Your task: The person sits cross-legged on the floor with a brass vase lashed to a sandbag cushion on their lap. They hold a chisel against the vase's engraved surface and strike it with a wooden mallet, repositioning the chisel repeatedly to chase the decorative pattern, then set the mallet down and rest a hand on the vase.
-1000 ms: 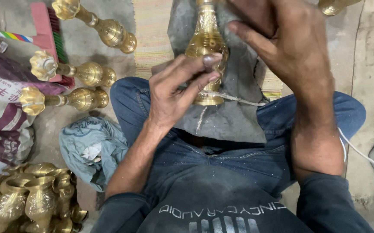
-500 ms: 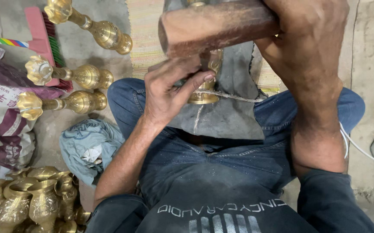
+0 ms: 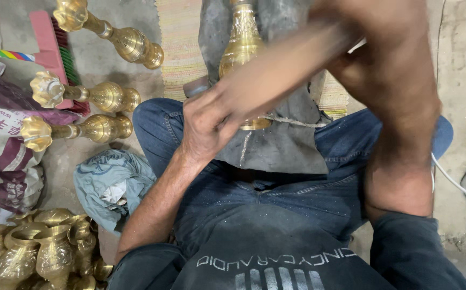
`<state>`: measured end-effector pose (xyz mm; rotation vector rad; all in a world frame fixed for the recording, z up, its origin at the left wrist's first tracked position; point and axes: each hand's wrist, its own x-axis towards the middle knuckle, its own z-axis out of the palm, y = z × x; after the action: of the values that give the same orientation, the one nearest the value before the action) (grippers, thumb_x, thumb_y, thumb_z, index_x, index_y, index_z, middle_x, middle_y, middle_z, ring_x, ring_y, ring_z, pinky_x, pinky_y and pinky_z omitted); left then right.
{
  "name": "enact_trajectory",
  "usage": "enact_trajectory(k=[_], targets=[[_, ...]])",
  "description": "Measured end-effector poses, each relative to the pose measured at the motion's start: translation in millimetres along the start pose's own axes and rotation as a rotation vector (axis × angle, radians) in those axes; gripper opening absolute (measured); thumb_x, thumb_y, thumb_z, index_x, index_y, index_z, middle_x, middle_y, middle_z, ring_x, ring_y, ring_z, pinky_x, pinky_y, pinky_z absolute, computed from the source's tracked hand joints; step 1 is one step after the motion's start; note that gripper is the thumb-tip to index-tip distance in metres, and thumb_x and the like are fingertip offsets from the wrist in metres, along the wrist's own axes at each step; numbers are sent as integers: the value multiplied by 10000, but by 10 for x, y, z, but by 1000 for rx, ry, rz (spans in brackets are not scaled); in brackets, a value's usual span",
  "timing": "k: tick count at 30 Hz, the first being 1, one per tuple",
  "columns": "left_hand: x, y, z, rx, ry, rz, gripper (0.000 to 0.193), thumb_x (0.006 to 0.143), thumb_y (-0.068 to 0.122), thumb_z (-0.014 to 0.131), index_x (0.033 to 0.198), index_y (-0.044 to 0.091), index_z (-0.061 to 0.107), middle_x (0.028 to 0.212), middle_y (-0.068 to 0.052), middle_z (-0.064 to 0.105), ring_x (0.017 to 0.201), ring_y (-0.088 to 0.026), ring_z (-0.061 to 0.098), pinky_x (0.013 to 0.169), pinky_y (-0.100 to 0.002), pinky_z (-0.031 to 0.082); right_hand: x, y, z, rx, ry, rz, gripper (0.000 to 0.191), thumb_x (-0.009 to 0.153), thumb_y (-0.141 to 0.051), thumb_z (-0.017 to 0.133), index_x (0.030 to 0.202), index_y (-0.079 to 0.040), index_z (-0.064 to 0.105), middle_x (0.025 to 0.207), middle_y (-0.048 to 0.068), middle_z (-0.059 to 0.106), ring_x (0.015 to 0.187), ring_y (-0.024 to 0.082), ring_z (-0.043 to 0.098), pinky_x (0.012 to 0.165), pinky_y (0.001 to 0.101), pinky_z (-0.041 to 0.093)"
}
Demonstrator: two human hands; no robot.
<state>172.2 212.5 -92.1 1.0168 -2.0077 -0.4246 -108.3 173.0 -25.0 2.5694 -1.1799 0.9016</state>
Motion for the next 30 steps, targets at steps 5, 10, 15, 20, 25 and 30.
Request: enact_trajectory(k=[5,10,15,20,25,30], targets=[[3,-4,-2,-84,-14,-27,279,921,88,871,1181,95,769,1167,-56,753,989,-202,774,843,-332,636,20,6,-5,50,-32,-1,289,894,-20,754,1146,-91,632,1097,61,666,1001,276,625,921,385,455],[34,12,3,-93,-26,-13,261,958,106,854,1201,114,761,1115,-31,772,943,-156,768,807,-298,644,50,-46,-17,-85,-19,-23,255,910,-49,772,1127,-111,654,1076,49,662,997,258,620,865,379,442],[60,29,-6,-126,-32,-28,247,977,138,835,1205,100,748,1093,-38,771,971,-157,776,834,-309,652,110,-96,-40,-124,-31,-5,306,867,-38,807,1137,-107,680,1034,64,671,994,274,644,852,405,455],[96,56,-40,-101,-43,-15,235,964,129,839,1184,94,764,1071,-41,769,927,-159,767,795,-314,634,148,-108,-72,-84,-85,11,314,857,-8,803,1117,-88,646,1061,71,674,1031,285,648,885,408,465],[140,89,-66,-55,-65,-58,247,945,133,863,1162,72,762,1000,-49,754,905,-172,752,780,-321,622,153,-163,-79,-86,-77,22,345,838,9,798,1142,-77,661,1053,82,681,1016,295,649,877,413,468],[178,141,-89,-112,-69,-104,288,935,124,858,1192,38,759,980,-66,762,838,-156,743,725,-316,602,184,-200,-77,-90,-70,28,356,841,6,803,1162,-76,670,1044,84,683,997,295,652,869,413,474]])
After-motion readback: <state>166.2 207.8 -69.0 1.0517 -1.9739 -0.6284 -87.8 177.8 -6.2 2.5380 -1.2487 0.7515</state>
